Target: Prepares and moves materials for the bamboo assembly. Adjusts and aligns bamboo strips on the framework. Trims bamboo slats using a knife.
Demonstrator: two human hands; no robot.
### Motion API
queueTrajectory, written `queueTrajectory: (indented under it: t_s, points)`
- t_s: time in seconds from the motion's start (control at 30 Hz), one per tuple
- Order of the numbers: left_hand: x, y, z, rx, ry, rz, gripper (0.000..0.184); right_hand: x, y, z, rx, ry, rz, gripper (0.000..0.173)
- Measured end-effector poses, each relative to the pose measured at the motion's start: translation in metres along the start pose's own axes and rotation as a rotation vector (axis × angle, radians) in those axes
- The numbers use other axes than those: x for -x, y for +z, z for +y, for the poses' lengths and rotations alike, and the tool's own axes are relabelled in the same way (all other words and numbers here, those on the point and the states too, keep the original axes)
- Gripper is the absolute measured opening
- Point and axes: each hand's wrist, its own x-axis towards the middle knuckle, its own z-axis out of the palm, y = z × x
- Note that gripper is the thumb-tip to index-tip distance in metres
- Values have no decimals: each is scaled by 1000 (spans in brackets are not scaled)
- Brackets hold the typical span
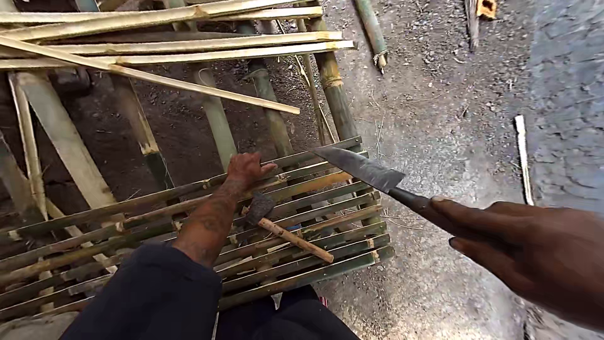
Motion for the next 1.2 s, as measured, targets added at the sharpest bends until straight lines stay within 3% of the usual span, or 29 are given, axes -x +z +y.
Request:
queueTrajectory:
  t_s: [0.23, 0.63, 0.9, 1.2]
  points:
    - [1, 0, -4, 79, 51, 66, 79, -10, 17, -38, 53, -48, 72, 56]
    - [3, 5, -7, 138, 113, 132, 61, 30, 116, -49, -319, 12, 175, 53]
    - [1, 4, -4, 104, 90, 142, 65, 10, 103, -52, -91, 33, 269, 56]
    - [-2, 6, -6, 91, 91, 151, 67, -3, 89, -53, -42, 9, 257, 56]
